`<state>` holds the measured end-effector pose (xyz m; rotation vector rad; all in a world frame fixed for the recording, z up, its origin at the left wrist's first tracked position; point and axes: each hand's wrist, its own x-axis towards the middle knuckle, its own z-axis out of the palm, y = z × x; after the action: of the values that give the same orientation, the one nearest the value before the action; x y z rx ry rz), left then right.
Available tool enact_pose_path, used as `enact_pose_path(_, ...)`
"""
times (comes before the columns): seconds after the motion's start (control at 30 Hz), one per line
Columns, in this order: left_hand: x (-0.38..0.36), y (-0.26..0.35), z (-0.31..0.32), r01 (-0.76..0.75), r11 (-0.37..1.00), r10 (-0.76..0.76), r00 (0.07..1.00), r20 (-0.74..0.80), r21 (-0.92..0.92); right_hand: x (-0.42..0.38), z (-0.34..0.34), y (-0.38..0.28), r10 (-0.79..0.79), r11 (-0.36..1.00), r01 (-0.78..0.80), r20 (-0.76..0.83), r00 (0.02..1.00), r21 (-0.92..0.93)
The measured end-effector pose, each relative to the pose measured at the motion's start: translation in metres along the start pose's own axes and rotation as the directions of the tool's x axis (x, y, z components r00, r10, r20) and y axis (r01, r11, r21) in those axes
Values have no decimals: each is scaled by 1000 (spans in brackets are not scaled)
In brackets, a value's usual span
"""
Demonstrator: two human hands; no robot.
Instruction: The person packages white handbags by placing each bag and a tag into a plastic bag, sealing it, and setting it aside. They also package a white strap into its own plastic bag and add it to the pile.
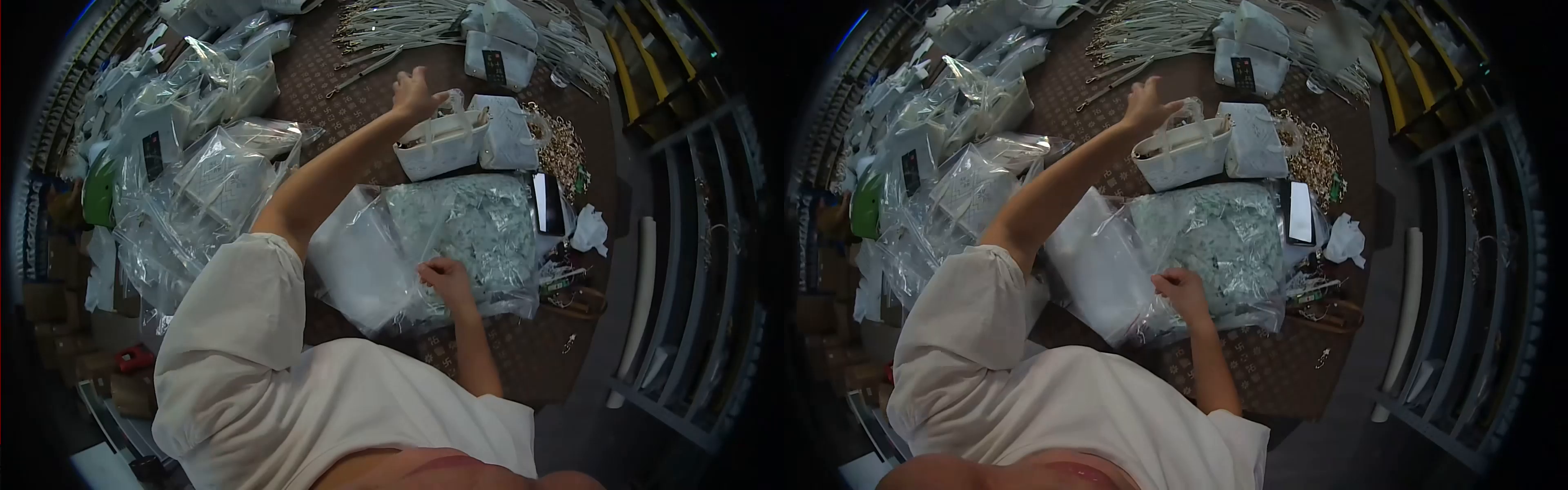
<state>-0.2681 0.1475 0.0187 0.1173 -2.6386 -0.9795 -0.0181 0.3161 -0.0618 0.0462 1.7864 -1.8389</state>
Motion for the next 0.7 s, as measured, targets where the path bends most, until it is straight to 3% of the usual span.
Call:
enact_pose_path(0.03,-14,9,-9,-167,978,192,956,-221,129,-4,-1,-1,-4,1000,4,0,1000,16)
enact_pose_path(0.1,-63,17,-37,-474,881,466,869,-164,-6,-11,-2,-3,92,965,-110,86,992,239)
enact_pose_path(0.13,-103,27,-56,-447,890,443,895,-59,-95,-13,1,2,84,962,-103,86,993,253)
enact_pose_path(0.17,-149,37,-77,-407,896,421,906,51,-177,-13,5,9,66,990,-76,82,994,122)
enact_pose_path(0.2,-192,43,-94,-417,901,429,898,100,-120,-13,10,17,52,999,-51,78,996,-10)
enact_pose_path(0.23,-230,36,-101,-354,930,366,891,267,-94,-14,15,24,54,999,-54,78,995,1)
enact_pose_path(0.27,-267,20,-100,-312,948,316,892,324,-65,-14,21,30,-60,911,69,35,998,-406)
enact_pose_path(0.3,-298,3,-94,-268,963,261,888,378,-36,-15,27,38,-177,650,150,43,983,-745)
enact_pose_path(0.33,-319,-5,-88,-258,965,253,889,382,-39,-14,31,46,-167,650,144,45,985,-746)
enact_pose_path(0.4,-359,-14,-79,-139,990,139,944,298,-22,-16,39,61,-177,927,216,149,973,-308)
enact_pose_path(0.5,-375,-14,-86,-30,992,61,964,258,-121,-29,44,65,-146,986,127,185,972,108)
enact_pose_path(0.53,-376,-12,-90,26,982,24,966,256,-189,-40,45,58,-137,988,119,192,972,101)
enact_pose_path(0.6,-380,-11,-91,30,991,-9,988,155,-132,-55,47,45,-144,971,81,279,950,224)
enact_pose_path(0.67,-387,-20,-95,94,969,-31,964,265,-229,-55,50,49,-192,976,155,270,944,151)
enact_pose_path(0.7,-392,-21,-97,92,969,-28,963,268,-231,-56,50,47,-216,976,216,283,934,32)
